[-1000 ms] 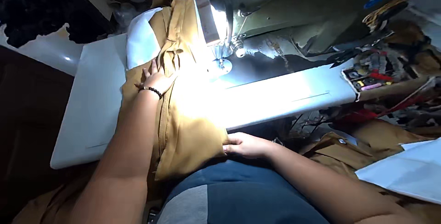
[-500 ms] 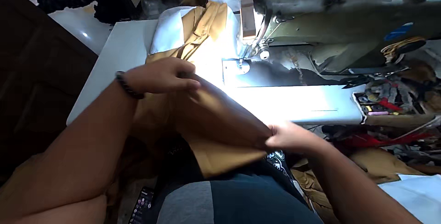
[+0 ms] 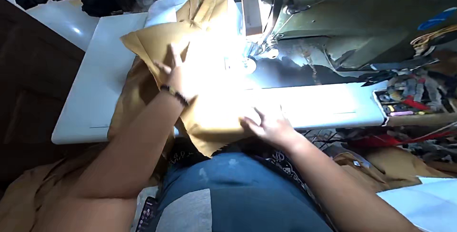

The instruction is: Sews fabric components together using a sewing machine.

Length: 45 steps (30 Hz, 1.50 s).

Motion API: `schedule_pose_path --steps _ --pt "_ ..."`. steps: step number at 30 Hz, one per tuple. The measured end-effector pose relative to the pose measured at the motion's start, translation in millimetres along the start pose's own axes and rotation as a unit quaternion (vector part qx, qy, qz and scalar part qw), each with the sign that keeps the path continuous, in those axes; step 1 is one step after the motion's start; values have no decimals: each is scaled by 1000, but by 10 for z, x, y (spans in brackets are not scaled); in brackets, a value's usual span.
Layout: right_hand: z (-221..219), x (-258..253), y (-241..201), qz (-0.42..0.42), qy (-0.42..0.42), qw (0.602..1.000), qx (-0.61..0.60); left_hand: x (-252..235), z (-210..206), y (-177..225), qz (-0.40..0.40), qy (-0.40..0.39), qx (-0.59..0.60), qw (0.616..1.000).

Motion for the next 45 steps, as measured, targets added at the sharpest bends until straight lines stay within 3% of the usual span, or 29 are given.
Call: schedule_pose_path --steps 2,4,7,10,12,14,16,18,23,27,30,32,35,37,39,40,41,43,44,45 --pt "-145 168 -65 78 -3 997 -2 4 -519 -107 3 -83 -63 995" --pt "-202 109 -91 64 -24 998 -5 -163 -706 -149 -20 -102 -66 992" --pt "-301 -4 -51 -16 -84 995 60 -631 -716 -151 -78 -101 -71 989" --pt "-308 -2 2 -44 -76 991 101 -829 -509 25 -125 -74 -76 986" --pt "-294 -13 18 -52 -74 990 109 -572 -236 318 -175 -5 -30 984" --pt "-296 -22 35 -57 -75 990 109 43 -44 557 -258 53 30 964" --pt "-303 -28 46 -52 -66 991 105 750 -140 508 -255 -43 2 966" --pt "-297 -35 59 -52 -66 992 94 1187 -309 312 -227 -91 -16 970" --pt "-226 -117 -20 -31 -111 993 -1 1479 -231 -45 -227 -12 135 964" --pt "-194 -230 -626 143 -129 981 -32 1469 -94 -48 -169 55 152 972" --pt "-272 -344 -954 231 -59 971 2 1429 11 101 -120 99 91 984" --pt "-225 -417 -876 206 -11 978 37 1415 45 110 -87 85 52 991" --pt "42 -353 -342 10 58 998 11 1469 -68 -133 -37 47 76 995" --pt "52 -187 -121 -74 76 994 -40 1538 -179 -228 -33 94 144 985" --pt "-33 -39 -149 -83 66 992 -70 1579 -239 -280 -22 162 261 951" --pt "-40 -19 -201 -56 69 993 -73 1554 -253 -346 2 192 361 913" --pt "-25 -18 -249 -7 95 993 -63 1494 -284 -412 46 195 476 856" --pt "29 -25 -314 84 162 981 -58 1362 -312 -381 135 146 690 696" --pt "49 -37 -313 102 178 975 -82 1316 -304 -324 152 120 751 631" --pt "56 -61 -265 82 182 971 -132 1279 -299 -273 150 91 786 593"
Point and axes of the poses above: each hand's wrist, its own x-axis away from the middle knuckle, its own z-axis out of the back of the hand, y = z × x, the point moved 8 cm from there along -x, towards the middle knuckle, and after that the axes turned 6 degrees about y, right-handed, at the moved point
